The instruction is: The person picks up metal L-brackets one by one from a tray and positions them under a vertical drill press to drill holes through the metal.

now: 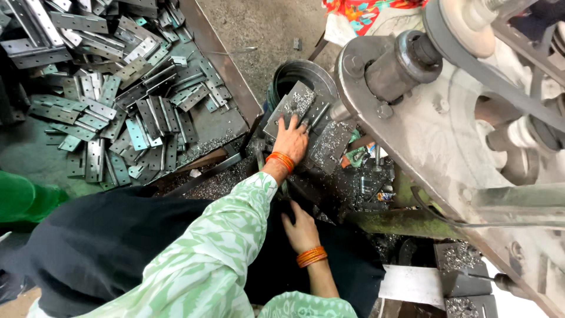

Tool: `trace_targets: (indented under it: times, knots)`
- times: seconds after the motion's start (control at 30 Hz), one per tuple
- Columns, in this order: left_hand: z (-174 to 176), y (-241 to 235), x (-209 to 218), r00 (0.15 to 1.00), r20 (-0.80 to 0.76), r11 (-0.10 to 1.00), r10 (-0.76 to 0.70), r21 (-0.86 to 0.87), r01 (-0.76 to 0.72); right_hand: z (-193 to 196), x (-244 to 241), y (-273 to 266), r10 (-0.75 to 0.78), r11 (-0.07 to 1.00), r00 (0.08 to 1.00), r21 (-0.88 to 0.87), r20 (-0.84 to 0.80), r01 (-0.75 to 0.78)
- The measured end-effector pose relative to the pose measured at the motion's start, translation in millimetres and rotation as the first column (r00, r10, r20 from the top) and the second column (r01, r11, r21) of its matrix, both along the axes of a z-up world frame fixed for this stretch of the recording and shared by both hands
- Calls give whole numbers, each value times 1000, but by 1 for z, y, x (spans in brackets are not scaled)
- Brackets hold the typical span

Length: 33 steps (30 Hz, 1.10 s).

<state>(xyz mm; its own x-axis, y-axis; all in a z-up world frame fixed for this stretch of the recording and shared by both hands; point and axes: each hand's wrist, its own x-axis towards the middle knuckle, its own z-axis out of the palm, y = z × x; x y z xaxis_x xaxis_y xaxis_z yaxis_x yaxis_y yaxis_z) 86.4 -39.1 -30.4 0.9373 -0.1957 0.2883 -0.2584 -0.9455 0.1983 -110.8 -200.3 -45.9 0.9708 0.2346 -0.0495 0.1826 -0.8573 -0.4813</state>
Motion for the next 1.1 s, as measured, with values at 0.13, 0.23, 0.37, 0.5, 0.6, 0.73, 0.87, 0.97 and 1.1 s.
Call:
trace_targets:
  times: [0.13,0.23,0.37,0.5,0.6,0.73,0.87,0.97,1.1]
  knots:
    - [6,-6,10,1000,13,1000,10,-25,-10,-25,-10,12,-104,992,993,-73,-61,99]
    - [8,-4,6,1000,-4,1000,0,16,0,-56,-42,27,-175,984,984,-35,-37,174]
    - [14,9,-10,1000,7,993,-14,-113,15,-65,-45,23,-167,986,985,-6,-33,166]
    - [22,36,-29,985,171,985,1,-172,29,-59,-40,19,-152,988,986,-48,-75,149]
    - [9,88,-41,949,300,981,93,-191,-36,-28,-27,16,-83,997,994,5,-72,83]
    - [-41,174,-48,910,137,913,392,-180,-366,27,-8,22,-53,999,986,-6,-156,52]
    - [-97,223,-58,729,-107,705,676,-195,-682,48,-8,38,-76,997,979,-22,-191,73]
    - [-126,238,-58,606,-17,589,796,-216,-779,50,-10,39,-71,997,983,-3,-171,71]
    - [-145,254,-48,474,-119,442,872,-222,-869,50,-9,39,-95,995,977,0,-193,97]
